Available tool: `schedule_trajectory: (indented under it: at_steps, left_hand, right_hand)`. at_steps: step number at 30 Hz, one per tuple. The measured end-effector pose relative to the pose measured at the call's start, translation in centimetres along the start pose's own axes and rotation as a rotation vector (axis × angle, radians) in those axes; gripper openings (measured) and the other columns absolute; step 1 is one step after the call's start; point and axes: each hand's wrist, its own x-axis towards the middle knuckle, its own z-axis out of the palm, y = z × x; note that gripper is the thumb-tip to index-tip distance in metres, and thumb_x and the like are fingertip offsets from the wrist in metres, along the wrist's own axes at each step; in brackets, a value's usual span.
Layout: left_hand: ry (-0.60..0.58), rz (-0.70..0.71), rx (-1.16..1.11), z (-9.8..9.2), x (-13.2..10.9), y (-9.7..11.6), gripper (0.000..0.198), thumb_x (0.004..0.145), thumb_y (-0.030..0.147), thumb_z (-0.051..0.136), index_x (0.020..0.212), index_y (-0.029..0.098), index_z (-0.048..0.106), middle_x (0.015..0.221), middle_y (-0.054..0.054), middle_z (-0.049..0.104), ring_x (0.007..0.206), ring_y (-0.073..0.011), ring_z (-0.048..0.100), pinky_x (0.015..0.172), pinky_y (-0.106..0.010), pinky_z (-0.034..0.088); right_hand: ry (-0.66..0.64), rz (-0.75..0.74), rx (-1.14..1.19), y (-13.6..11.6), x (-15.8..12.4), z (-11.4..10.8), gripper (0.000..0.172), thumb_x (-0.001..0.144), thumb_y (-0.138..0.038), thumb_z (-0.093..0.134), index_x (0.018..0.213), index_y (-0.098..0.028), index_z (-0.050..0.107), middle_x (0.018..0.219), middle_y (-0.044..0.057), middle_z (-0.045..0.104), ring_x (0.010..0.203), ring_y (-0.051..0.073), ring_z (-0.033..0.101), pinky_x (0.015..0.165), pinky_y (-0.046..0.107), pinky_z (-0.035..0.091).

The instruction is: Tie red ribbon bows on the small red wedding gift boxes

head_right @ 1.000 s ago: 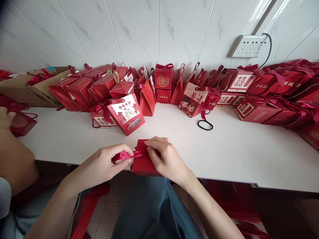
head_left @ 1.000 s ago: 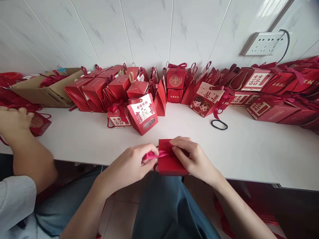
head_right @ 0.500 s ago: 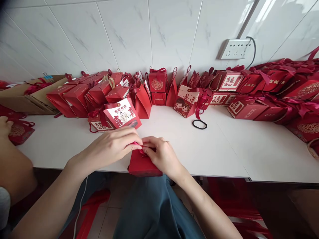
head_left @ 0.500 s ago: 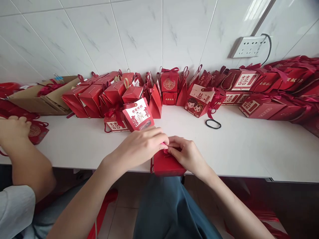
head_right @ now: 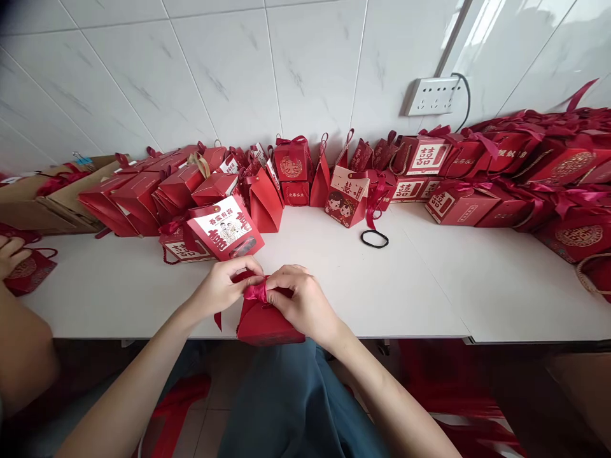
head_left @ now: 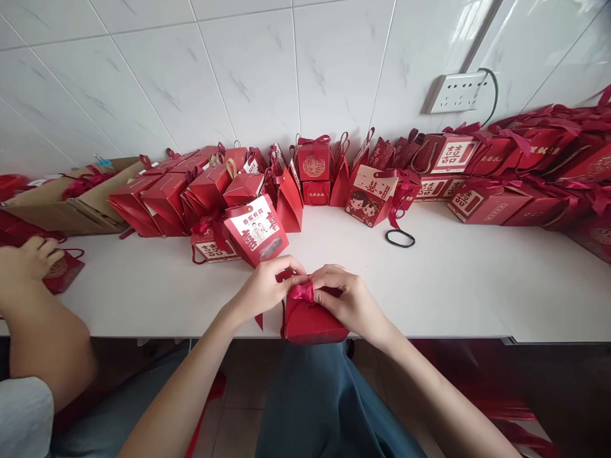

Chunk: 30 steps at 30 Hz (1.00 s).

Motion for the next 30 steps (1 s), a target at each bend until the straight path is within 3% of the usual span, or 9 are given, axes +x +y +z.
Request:
schedule_trajectory:
  at_steps: [4, 9, 14, 18, 24, 28, 30]
  left_hand:
    - [0.084, 0.066, 0.054, 0.8, -1.5, 0.0, 0.007, 0.084, 0.022, 0.058, 0.079, 0.019, 0.062, 0.078, -0.001, 0.063, 0.075, -0.0142, 0.057, 0.064, -0.024, 0.046]
    - [0.133, 0.105, 0.057, 1.6, -2.7, 0.4, 0.010, 0.085, 0.021, 0.057, 0.078, 0.019, 0.063, 0.086, -0.003, 0.063, 0.085, -0.0153, 0.058, 0.074, -0.026, 0.048]
    - [0.153, 0.081, 0.101, 2.5, -3.3, 1.5, 0.010, 0.083, 0.022, 0.059, 0.086, 0.020, 0.067, 0.098, -0.005, 0.063, 0.099, -0.0194, 0.056, 0.087, -0.031, 0.048]
    - [0.204, 0.016, 0.034, 3.2, -3.3, 1.7, 0.017, 0.087, 0.032, 0.056, 0.087, 0.021, 0.069, 0.098, -0.005, 0.062, 0.100, -0.0197, 0.055, 0.088, -0.032, 0.047]
    - [0.137, -0.081, -0.149, 3.2, -2.9, 1.1, 0.029, 0.090, 0.037, 0.051, 0.073, 0.020, 0.068, 0.098, -0.005, 0.060, 0.103, -0.0195, 0.054, 0.089, -0.030, 0.044]
    - [0.089, -0.125, -0.230, 3.1, -2.7, 1.2, 0.030, 0.090, 0.035, 0.050, 0.071, 0.021, 0.067, 0.102, -0.004, 0.059, 0.106, -0.0193, 0.052, 0.091, -0.030, 0.041]
    - [0.093, -0.142, -0.242, 3.2, -2.7, 1.3, 0.030, 0.090, 0.035, 0.050, 0.069, 0.021, 0.066, 0.105, -0.003, 0.058, 0.107, -0.0192, 0.051, 0.090, -0.029, 0.041]
  right_hand:
    - [0.064, 0.055, 0.090, 0.2, -0.3, 0.2, 0.012, 0.083, -0.022, 0.060, 0.076, -0.022, 0.070, 0.082, 0.004, 0.068, 0.083, 0.018, 0.062, 0.079, 0.033, 0.047]
    - [0.123, 0.175, 0.071, 0.0, -0.7, 0.0, 0.008, 0.081, -0.024, 0.061, 0.079, -0.020, 0.067, 0.083, 0.003, 0.065, 0.081, 0.017, 0.061, 0.075, 0.031, 0.048]
    - [0.136, 0.205, -0.009, -0.3, -0.9, 0.0, 0.005, 0.080, -0.024, 0.061, 0.079, -0.020, 0.063, 0.080, 0.001, 0.064, 0.076, 0.015, 0.059, 0.071, 0.028, 0.046]
    - [0.089, 0.172, -0.040, -0.5, -0.9, -0.5, 0.007, 0.084, -0.025, 0.058, 0.082, -0.020, 0.062, 0.081, 0.001, 0.063, 0.076, 0.014, 0.058, 0.071, 0.027, 0.046]
    - [-0.105, 0.158, 0.046, -0.1, -0.3, -2.3, 0.014, 0.089, -0.031, 0.056, 0.084, -0.019, 0.063, 0.082, 0.001, 0.065, 0.076, 0.013, 0.059, 0.069, 0.025, 0.046]
    - [-0.070, 0.137, -0.029, 0.0, -0.2, -2.2, 0.011, 0.090, -0.028, 0.054, 0.087, -0.020, 0.061, 0.083, 0.000, 0.064, 0.076, 0.013, 0.060, 0.069, 0.025, 0.047]
    - [0.026, 0.104, -0.142, -0.5, -0.7, -1.9, 0.007, 0.089, -0.024, 0.054, 0.090, -0.020, 0.059, 0.088, 0.001, 0.064, 0.082, 0.015, 0.060, 0.073, 0.026, 0.048]
